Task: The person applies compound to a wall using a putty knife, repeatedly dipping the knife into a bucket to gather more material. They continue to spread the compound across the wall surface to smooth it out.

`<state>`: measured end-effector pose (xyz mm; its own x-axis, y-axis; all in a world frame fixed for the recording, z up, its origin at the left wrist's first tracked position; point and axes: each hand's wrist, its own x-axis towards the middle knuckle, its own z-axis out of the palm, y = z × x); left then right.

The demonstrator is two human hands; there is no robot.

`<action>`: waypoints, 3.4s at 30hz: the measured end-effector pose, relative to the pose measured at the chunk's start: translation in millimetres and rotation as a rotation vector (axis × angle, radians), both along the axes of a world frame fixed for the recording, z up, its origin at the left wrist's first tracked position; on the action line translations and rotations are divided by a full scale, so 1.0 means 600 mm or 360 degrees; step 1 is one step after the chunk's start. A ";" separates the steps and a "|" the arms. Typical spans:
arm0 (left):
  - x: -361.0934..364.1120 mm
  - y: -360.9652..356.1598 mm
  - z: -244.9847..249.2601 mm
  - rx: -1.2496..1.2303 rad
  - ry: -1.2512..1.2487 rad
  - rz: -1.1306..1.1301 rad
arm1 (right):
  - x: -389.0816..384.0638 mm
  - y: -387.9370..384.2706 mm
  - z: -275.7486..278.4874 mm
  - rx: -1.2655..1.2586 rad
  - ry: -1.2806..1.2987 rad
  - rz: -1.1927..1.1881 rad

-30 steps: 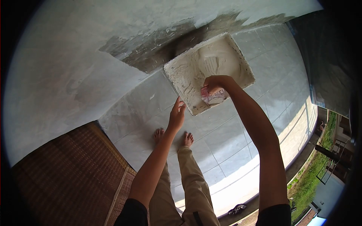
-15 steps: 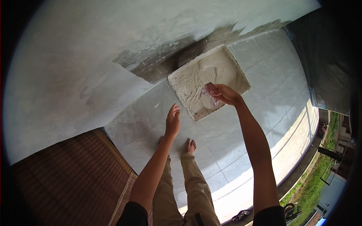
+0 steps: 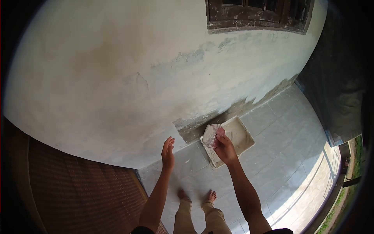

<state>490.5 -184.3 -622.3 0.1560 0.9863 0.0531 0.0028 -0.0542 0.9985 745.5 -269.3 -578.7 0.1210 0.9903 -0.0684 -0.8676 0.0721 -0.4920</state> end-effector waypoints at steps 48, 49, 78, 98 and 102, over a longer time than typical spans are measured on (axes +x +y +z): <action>-0.894 0.157 0.919 0.1653 0.0218 0.0913 | -0.965 0.260 1.006 0.1824 -0.1765 -0.0646; -0.898 0.166 0.927 0.1657 0.0214 0.0902 | -0.977 0.263 1.016 0.2030 -0.1961 -0.0934; -0.947 0.272 0.940 0.1997 0.0072 0.0609 | -1.122 0.428 1.075 0.2393 -0.3013 -0.2606; -0.950 0.280 0.936 0.2015 0.0098 0.0605 | -1.143 0.423 1.065 0.2080 -0.3287 -0.2665; -0.950 0.283 0.936 0.2026 0.0068 0.0585 | -1.144 0.421 1.066 0.1980 -0.3450 -0.2699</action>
